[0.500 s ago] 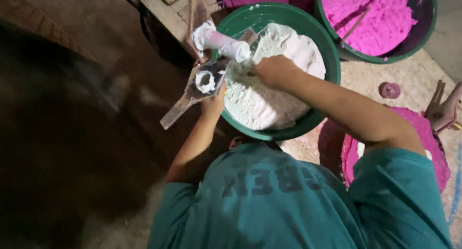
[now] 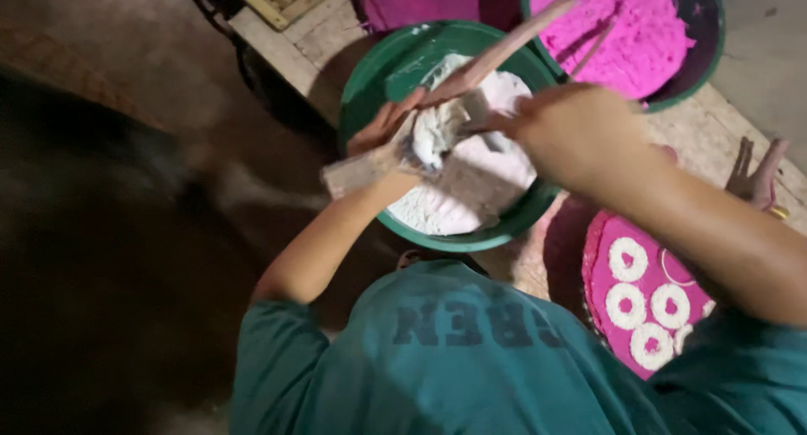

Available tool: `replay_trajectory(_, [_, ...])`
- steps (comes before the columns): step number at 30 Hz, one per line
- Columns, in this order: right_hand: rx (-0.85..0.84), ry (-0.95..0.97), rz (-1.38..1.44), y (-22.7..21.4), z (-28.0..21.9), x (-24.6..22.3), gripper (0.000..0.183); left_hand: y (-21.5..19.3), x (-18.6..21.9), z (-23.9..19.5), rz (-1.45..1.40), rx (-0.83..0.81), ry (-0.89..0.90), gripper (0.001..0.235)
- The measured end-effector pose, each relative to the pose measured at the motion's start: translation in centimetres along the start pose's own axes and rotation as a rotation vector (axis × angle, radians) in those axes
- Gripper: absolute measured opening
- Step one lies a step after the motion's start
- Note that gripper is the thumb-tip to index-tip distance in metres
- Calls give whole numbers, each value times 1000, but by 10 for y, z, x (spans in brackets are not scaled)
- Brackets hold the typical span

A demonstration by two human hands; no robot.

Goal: The person scoops white and pink powders into a wooden mold and presses them onto a pink glittery tray to form two-toned circular shapes. They repeat this process to create multiple decorative circles.

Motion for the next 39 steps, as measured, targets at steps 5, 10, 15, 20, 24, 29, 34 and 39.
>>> replay_trajectory(5, [231, -234, -102, 4, -10, -51, 23, 23, 5, -7, -317, -124, -15, 63])
replay_trajectory(10, [38, 32, -171, -37, -57, -13, 34, 9, -15, -13, -318, -58, -248, 61])
replay_trajectory(15, [64, -54, -61, -29, -23, -36, 21, 10, 4, 0, -256, -129, -48, 72])
replay_trajectory(20, [76, -67, -34, -9, -20, -56, 18, 15, 10, -5, -240, -118, -9, 83])
replay_trajectory(24, [41, 56, 26, -53, -58, -19, 28, 2, -1, -2, -204, -160, -86, 81])
replay_trajectory(29, [-46, 88, -131, -28, -29, -48, 20, 1, 10, 10, -150, -159, -56, 73])
replay_trajectory(34, [151, 25, 31, -8, -23, -64, 15, 16, 9, 5, -136, -128, -124, 80])
replay_trajectory(39, [122, 276, 430, -35, -73, -13, 51, 5, -17, 1, -141, 115, -118, 53])
Point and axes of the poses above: each hand's wrist, its own z-axis towards the middle knuckle, its own y-axis out of the palm, x = y × z, the point moved 2 cm from there along z, towards the middle knuckle, and after that the axes turned 12 degrees about y, right-handed, at the moved point
